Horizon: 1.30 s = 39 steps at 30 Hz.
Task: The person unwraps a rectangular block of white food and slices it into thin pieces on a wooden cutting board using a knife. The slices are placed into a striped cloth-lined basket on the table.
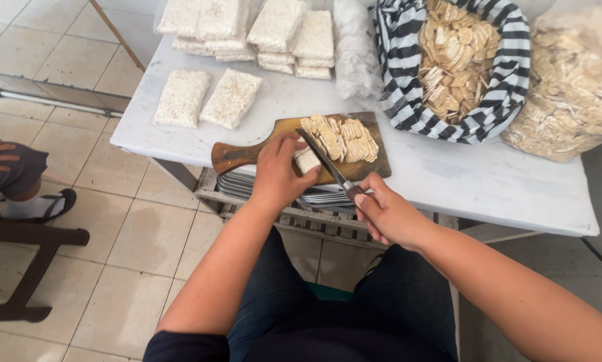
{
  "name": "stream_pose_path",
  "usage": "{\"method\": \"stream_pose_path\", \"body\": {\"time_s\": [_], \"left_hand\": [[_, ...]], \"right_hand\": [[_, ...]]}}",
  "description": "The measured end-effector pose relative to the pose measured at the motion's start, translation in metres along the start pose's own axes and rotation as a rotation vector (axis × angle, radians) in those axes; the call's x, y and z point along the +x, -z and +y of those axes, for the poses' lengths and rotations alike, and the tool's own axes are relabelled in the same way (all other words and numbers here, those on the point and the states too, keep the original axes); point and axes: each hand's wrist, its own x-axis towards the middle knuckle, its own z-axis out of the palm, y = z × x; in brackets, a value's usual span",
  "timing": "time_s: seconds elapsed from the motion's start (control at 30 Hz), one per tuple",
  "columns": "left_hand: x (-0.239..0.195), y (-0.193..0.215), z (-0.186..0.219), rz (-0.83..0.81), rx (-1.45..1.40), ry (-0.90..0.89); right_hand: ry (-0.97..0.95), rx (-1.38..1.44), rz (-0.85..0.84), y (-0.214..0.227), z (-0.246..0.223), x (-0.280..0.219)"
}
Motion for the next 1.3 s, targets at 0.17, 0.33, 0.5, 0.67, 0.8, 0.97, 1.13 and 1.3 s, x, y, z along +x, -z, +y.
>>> {"method": "stream_pose_path", "body": {"time_s": [0.17, 0.33, 0.5, 0.67, 0.8, 0.97, 1.13, 1.3], "left_hand": [[0.002, 0.0, 0.003, 0.023, -0.02, 0.007], [0.003, 0.005, 0.005, -0.015, -0.037, 0.02], [0.001, 0.005, 0.003, -0.024, -0.012, 0.001], [0.004, 0.004, 0.004, -0.014, -0.007, -0.015], [0.003, 0.004, 0.005, -0.018, 0.01, -0.002], [0.001, -0.001, 0.003, -0.004, 0.003, 0.035], [-0.001, 0.001, 0.001, -0.011, 0.027, -0.012], [0.0, 0.01, 0.002, -0.046, 0.0, -0.008]], "right_hand": [[0.018, 0.02, 0.011, 0.002, -0.003, -0.007], [0.036, 0.006, -0.024, 0.002, -0.003, -0.024], [0.045, -0.05, -0.034, 0.002, -0.001, -0.027], [-0.015, -0.102, -0.05, -0.006, -0.012, 0.001], [-0.025, -0.067, -0.076, -0.007, -0.014, 0.01], [-0.061, -0.079, -0.092, 0.007, 0.003, -0.028], [-0.063, 0.003, -0.064, 0.008, 0.01, -0.027], [-0.003, 0.02, -0.025, 0.004, -0.001, 0.006]]}}
